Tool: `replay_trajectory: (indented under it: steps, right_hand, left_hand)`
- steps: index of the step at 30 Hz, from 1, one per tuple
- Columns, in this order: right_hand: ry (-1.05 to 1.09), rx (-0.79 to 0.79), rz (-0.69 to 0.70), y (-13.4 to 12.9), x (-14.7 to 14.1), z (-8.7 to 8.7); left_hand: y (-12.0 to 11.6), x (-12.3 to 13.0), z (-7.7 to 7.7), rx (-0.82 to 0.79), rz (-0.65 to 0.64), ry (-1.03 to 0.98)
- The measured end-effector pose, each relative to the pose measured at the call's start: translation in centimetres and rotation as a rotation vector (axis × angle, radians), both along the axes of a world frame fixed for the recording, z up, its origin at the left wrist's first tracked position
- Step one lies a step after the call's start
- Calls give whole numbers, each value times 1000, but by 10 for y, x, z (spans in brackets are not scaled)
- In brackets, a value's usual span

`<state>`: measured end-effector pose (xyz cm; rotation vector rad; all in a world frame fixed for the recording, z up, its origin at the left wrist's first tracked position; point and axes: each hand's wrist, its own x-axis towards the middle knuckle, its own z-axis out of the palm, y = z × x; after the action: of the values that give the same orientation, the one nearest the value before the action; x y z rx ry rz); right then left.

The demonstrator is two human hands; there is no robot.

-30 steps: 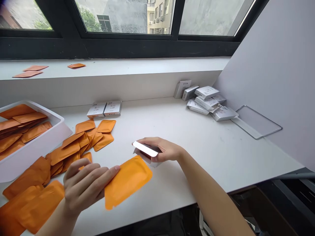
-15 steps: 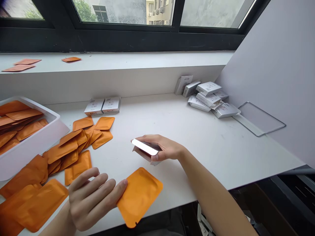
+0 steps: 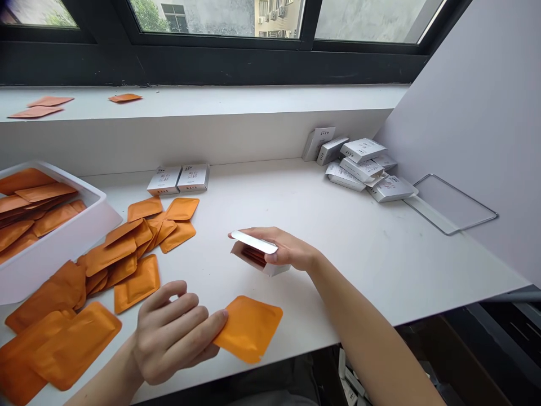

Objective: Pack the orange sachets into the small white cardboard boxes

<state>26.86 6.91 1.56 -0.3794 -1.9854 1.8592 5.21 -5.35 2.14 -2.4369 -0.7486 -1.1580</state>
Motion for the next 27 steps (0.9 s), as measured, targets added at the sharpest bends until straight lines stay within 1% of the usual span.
replay_trajectory:
  steps: [6,12,16,18,21,25,27]
  right_hand:
    - [7,-9,-16,-2,-3,0]
    - [19,10,-12,-1,-2,-1]
    - [29,26,9,1,-1,-4]
    - [30,49,21,2,0,-5]
    - [50,116,40,2,-1,-3]
    - [69,237,48,3,-3,3]
    - [60,286,38,4,-4,5]
  left_hand:
    - [0,-1,1,-6,7,-3]
    - [-2,-13,5,37,71,-16]
    - [-3,-12,4,45,56,-24]
    - [-3,-8,4,16,44,-79]
    - [-2,-4,4,-81,46,-131]
    - [0,-3,4,-171,49,-140]
    - [0,-2,1,-203,52,-109]
